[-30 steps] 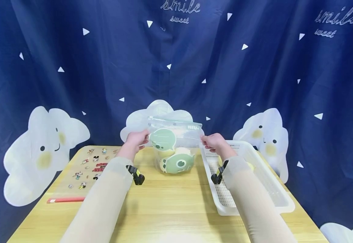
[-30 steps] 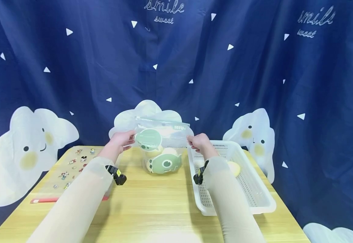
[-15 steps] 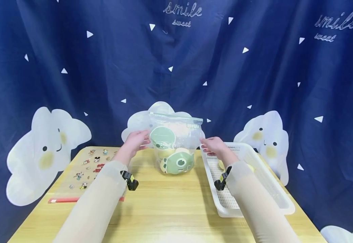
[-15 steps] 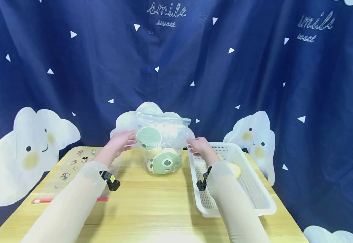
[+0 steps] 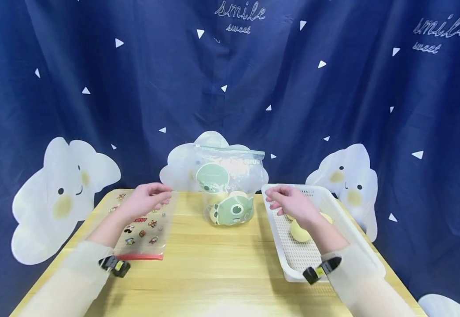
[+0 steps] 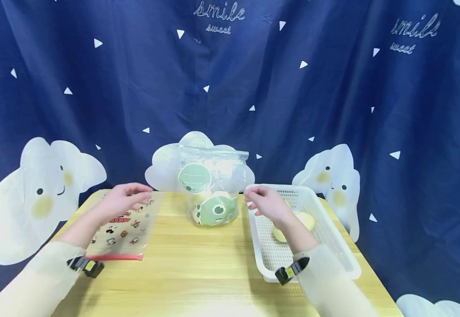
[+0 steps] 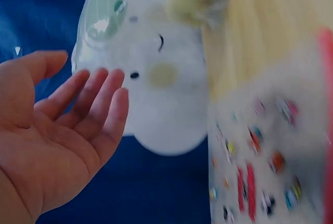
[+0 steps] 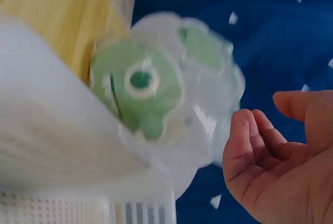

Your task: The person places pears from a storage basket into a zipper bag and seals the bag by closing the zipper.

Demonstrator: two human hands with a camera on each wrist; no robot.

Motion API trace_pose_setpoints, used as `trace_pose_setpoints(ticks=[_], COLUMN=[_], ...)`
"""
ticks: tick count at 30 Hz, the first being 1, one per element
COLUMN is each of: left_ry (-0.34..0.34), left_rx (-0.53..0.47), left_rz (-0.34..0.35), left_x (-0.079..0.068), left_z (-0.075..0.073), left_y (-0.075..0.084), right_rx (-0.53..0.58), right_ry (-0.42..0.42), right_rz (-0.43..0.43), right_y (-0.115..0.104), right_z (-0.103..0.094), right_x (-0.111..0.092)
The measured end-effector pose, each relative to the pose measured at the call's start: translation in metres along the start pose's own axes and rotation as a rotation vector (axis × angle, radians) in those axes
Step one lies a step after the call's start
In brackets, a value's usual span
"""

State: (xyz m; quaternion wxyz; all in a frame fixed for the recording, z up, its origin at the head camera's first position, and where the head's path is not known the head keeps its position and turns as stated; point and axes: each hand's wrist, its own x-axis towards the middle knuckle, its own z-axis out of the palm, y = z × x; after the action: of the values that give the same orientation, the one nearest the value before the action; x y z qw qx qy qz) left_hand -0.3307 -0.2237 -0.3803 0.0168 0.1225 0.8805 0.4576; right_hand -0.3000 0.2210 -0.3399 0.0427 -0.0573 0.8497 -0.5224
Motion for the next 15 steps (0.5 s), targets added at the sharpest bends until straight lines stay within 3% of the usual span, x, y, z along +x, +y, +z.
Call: trace_pose_setpoints(ticks=[5, 7, 10, 15], left_ry=[-0.059, -0.092, -0.148, -0.196], left_rx=[0.194, 0.280, 0.388, 0.502], left_rz=[0.081, 0.082, 0.046, -0.028], left_x=[-0.038, -0.052, -0.067, -0.076], left_z=[-0.009, -0.008, -0.006, -0.004], left_y=[-0.032, -0.045, -0.064, -0.085], right_rx=[0.030, 0.050, 0.071, 0.089], right_ry=[-0.051, -0.086, -0.124, -0.167], right_rz=[-0.058, -0.066, -0.079, -0.089], right_y=[0.003, 0.007, 0.013, 0.017], right_z=[0.018, 0.027, 0.037, 0.047], right_x=[-0.042, -0.057, -0.072, -0.079])
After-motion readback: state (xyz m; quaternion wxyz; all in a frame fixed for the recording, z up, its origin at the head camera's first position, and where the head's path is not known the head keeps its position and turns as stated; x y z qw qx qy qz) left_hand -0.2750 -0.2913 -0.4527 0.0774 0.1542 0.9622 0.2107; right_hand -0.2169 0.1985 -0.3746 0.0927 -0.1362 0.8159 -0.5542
